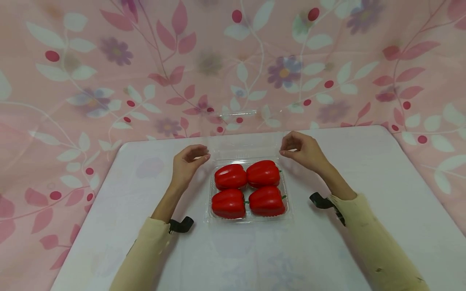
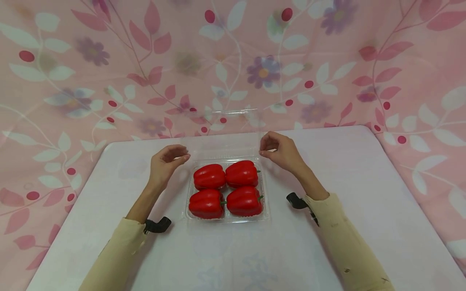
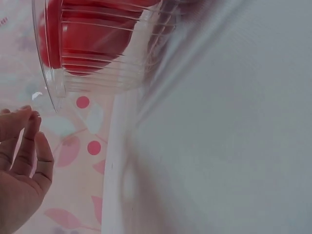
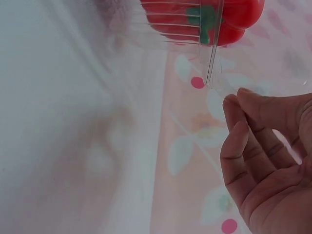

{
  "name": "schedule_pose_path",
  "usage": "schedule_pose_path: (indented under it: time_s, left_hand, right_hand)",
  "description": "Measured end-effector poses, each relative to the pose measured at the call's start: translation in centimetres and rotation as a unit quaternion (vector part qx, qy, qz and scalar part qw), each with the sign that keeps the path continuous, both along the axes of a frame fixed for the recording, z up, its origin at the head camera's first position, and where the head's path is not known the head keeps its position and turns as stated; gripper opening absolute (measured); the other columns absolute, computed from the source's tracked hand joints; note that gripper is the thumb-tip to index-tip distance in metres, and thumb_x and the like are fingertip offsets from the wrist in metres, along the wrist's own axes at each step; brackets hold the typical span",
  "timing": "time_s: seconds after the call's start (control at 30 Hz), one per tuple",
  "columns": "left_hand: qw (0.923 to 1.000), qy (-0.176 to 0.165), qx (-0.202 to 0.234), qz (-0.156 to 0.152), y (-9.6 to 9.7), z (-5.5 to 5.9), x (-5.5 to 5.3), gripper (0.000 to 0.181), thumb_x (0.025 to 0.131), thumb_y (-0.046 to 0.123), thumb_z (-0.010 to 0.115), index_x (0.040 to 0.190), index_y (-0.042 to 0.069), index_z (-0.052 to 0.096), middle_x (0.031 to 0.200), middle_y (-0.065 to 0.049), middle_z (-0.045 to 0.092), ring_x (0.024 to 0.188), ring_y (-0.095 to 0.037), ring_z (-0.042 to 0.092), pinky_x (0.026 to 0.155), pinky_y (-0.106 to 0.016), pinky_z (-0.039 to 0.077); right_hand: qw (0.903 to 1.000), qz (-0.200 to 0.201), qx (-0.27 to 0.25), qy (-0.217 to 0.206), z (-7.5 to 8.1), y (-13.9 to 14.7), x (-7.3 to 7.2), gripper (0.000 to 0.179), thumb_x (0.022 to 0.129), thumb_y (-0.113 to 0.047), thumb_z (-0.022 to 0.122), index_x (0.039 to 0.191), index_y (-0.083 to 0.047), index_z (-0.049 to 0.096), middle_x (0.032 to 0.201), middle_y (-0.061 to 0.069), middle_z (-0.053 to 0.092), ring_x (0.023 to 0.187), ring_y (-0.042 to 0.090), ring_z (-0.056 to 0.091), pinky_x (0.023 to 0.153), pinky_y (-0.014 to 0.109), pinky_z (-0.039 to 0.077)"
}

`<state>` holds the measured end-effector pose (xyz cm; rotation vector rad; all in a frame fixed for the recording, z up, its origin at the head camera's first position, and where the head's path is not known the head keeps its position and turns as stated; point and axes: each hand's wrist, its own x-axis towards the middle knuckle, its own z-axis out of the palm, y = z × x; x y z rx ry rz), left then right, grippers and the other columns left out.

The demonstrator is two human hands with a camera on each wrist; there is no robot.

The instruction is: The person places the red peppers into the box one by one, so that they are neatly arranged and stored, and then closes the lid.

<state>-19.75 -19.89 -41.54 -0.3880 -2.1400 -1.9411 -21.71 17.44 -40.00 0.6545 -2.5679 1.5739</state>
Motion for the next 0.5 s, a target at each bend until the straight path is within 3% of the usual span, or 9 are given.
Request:
schedule_pose_path:
  time_s: [0.2, 0.3, 0.4, 0.5]
  left_hand:
    - [0.9959, 0.058, -0.068, -0.018, 0.2, 2.0, 2.0, 0.018, 0.082, -0.019, 0.067, 0.099, -0.014, 0.067, 0.094, -0.028, 0.066, 0.090, -0.035, 0.067, 0.081, -0.031, 0.057]
    - [0.9890, 0.090, -0.116, -0.012, 0.0, 2.2, 2.6, 0.017, 0.081, -0.019, 0.068, 0.096, -0.012, 0.068, 0.092, -0.026, 0.067, 0.089, -0.029, 0.066, 0.082, -0.028, 0.056]
    - [0.9804, 0.110, -0.163, 0.001, -0.6, 1.2, 2.8, 0.018, 0.081, -0.016, 0.071, 0.096, -0.007, 0.071, 0.094, -0.021, 0.070, 0.088, -0.023, 0.064, 0.082, -0.023, 0.054]
    - [0.9709, 0.123, -0.206, 0.001, -1.4, 0.1, 2.9, 0.023, 0.081, -0.013, 0.072, 0.102, -0.002, 0.073, 0.099, -0.015, 0.071, 0.091, -0.020, 0.064, 0.080, -0.022, 0.054]
  right_hand:
    - [0.9962, 0.015, 0.054, 0.067, -0.1, 0.6, 0.8, 0.013, 0.083, -0.002, 0.078, 0.088, -0.011, 0.069, 0.086, -0.002, 0.069, 0.086, 0.018, 0.070, 0.072, 0.027, 0.056]
    - [0.9899, 0.023, 0.094, 0.104, 0.0, 1.0, 1.4, 0.016, 0.081, -0.003, 0.079, 0.084, -0.014, 0.068, 0.083, -0.005, 0.070, 0.080, 0.018, 0.068, 0.067, 0.033, 0.057]
    - [0.9832, 0.039, 0.134, 0.118, 0.1, 1.6, 2.1, 0.017, 0.081, -0.003, 0.078, 0.091, -0.014, 0.069, 0.087, -0.003, 0.071, 0.076, 0.020, 0.065, 0.061, 0.035, 0.056]
    - [0.9770, 0.060, 0.172, 0.110, 0.4, 2.1, 2.9, 0.024, 0.083, -0.004, 0.075, 0.105, -0.014, 0.071, 0.101, 0.002, 0.071, 0.080, 0.023, 0.064, 0.062, 0.040, 0.057]
